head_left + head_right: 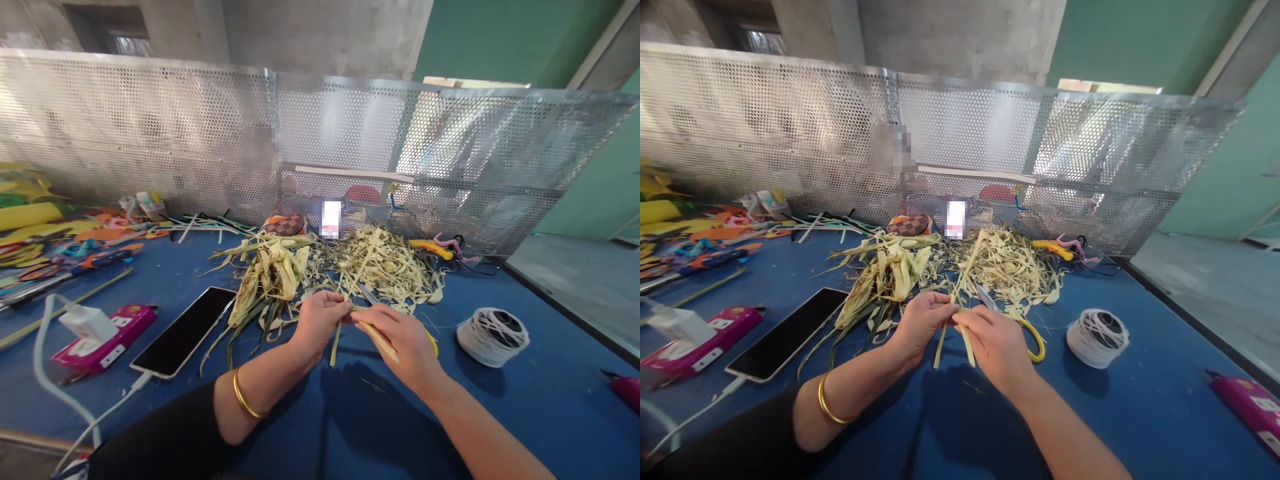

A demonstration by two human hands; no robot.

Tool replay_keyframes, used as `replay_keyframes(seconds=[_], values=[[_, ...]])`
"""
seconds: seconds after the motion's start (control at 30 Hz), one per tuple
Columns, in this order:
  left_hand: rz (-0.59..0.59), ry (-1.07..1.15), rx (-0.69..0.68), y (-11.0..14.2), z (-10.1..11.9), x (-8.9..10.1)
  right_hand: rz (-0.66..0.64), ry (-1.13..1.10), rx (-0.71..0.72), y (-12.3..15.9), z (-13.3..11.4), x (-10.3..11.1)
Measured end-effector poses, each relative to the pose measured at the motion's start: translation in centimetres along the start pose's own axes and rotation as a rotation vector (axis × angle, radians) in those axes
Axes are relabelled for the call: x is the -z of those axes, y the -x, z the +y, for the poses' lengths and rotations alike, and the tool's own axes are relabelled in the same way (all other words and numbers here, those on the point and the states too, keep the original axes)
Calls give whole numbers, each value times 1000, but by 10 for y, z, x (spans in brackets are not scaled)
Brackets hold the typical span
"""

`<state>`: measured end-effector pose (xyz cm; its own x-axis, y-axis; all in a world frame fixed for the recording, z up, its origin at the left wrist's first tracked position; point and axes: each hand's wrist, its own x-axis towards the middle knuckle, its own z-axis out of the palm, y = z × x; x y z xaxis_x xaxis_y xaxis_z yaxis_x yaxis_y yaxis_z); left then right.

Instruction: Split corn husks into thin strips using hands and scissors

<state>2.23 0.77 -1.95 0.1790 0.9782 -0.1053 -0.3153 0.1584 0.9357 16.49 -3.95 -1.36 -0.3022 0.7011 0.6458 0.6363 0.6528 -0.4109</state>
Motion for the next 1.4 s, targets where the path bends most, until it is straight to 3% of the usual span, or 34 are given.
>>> replay_keyframes(seconds=[0.13, 0.23, 0.37, 0.57, 0.73, 0.9, 1.03, 1.2, 1.3, 1.4], values=[[-79, -136, -19, 5, -2, -3, 162, 244, 189, -3, 2, 4], [-158, -210, -72, 8, -2, -4, 189, 391, 213, -5, 2, 6], [-170, -200, -69, 12, 2, -6, 145, 503, 77, -6, 6, 6], [-201, -140, 22, 15, 5, -7, 73, 466, -178, -4, 16, 3], [-196, -202, 18, 16, 1, -8, 49, 370, -392, -2, 18, -4], [-78, -143, 47, 11, 3, -6, 28, 207, -481, -5, 15, 7], [-18, -56, 149, 4, 6, -1, -176, -121, -404, -8, 12, 32], [-20, -58, 160, 2, 5, 0, -427, -367, -360, -10, 10, 51], [-10, -72, 166, 4, 7, -2, -364, -400, -383, -11, 8, 46], [-14, -99, 153, 6, 9, -3, -99, -379, -321, -11, 7, 34]])
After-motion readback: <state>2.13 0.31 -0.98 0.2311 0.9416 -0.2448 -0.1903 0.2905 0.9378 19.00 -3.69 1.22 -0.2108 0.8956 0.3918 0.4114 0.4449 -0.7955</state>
